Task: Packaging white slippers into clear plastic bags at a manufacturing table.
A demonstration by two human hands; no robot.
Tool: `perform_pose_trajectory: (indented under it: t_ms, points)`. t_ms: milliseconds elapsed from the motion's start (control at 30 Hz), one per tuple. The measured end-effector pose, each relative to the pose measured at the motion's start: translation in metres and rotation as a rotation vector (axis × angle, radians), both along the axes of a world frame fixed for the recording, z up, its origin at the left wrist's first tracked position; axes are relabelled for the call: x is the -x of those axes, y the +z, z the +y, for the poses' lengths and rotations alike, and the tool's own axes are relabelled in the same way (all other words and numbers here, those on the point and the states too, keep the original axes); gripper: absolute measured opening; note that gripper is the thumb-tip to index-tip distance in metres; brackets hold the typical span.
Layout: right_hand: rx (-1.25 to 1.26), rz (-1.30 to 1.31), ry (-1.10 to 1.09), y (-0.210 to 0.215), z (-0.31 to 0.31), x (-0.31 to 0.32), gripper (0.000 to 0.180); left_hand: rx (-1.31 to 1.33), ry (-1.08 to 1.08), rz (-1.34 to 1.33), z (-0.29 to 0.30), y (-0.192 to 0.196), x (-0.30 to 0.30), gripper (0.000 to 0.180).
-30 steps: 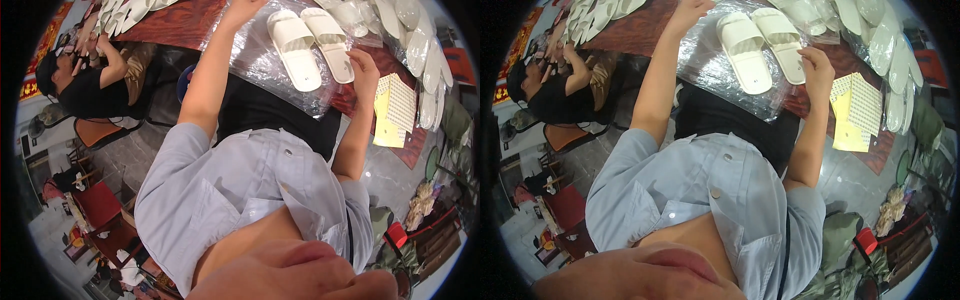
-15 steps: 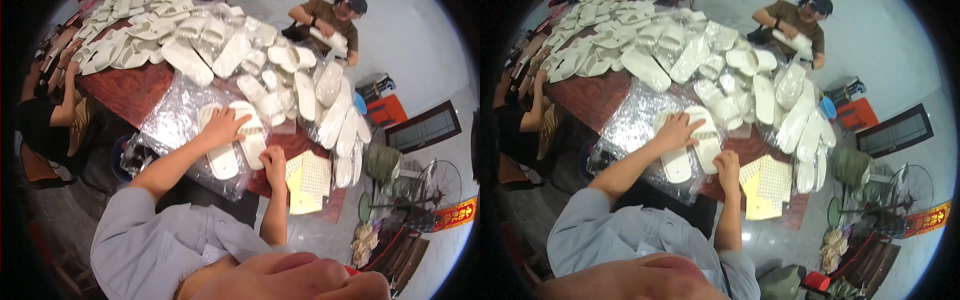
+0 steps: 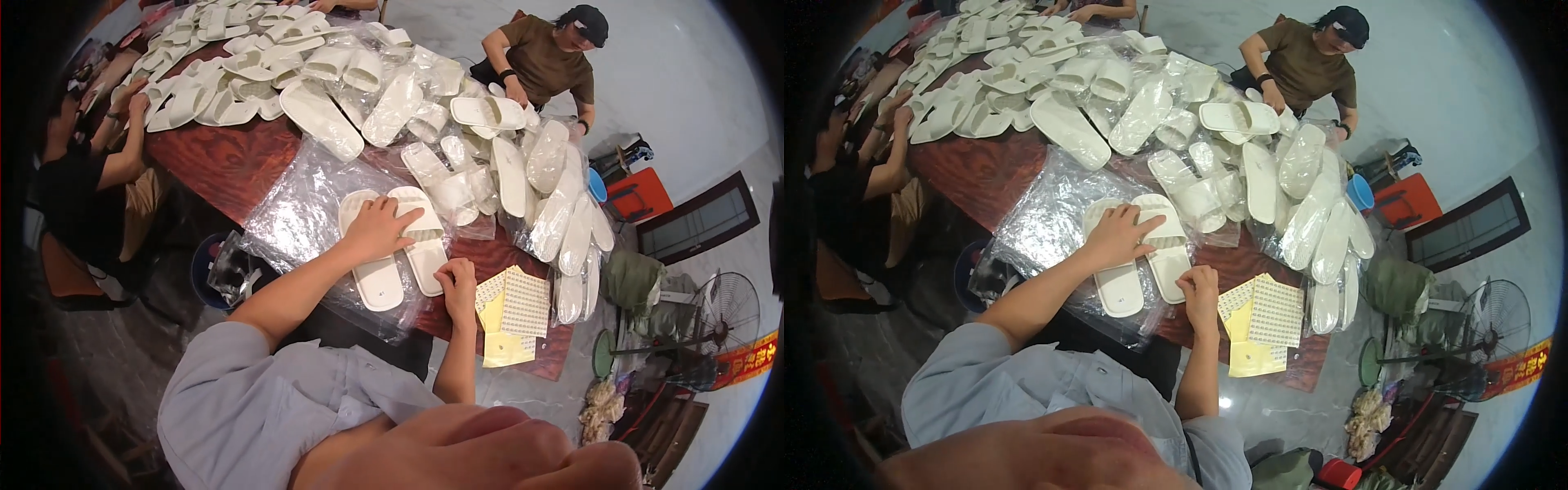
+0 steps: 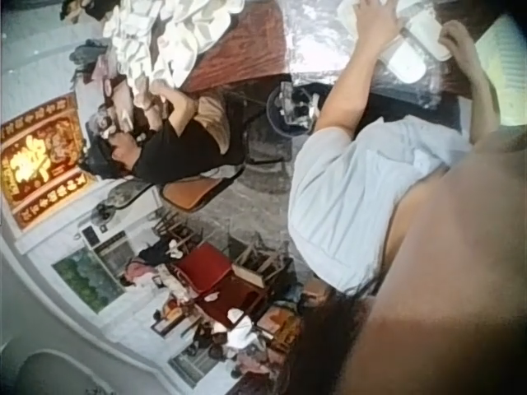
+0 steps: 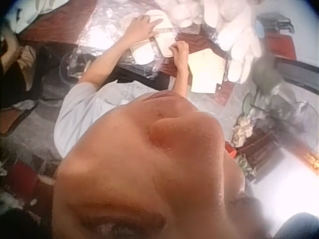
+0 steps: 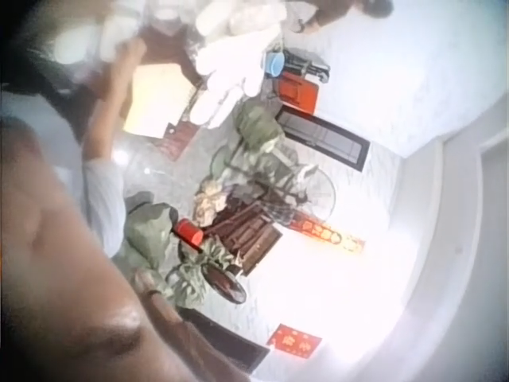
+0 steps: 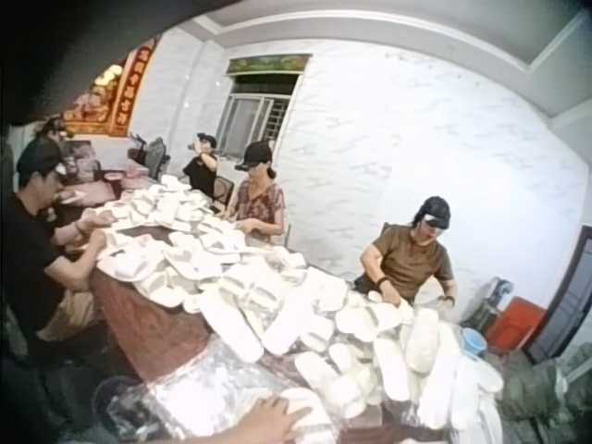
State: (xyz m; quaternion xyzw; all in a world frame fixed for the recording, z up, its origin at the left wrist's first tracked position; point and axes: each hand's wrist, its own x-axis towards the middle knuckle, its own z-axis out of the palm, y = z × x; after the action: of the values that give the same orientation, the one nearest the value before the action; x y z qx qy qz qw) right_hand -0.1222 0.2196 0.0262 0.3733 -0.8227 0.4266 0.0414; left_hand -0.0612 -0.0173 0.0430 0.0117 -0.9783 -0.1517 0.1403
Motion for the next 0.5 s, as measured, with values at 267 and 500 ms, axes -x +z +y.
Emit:
perform_pose_trajectory:
  t_ms: [267, 500]
  points:
    - [0.055, -0.05, -0.016, -0.01, 0.005, -0.005, 0.015, -0.016, 0.027, -0.001, 0.001, 0.0, -0.008, 0.064]
    - [0.009, -0.025, 0.028, -0.003, 0.003, -0.004, 0.015, -0.034, -0.003, -0.048, 0.001, 0.002, -0.005, 0.064]
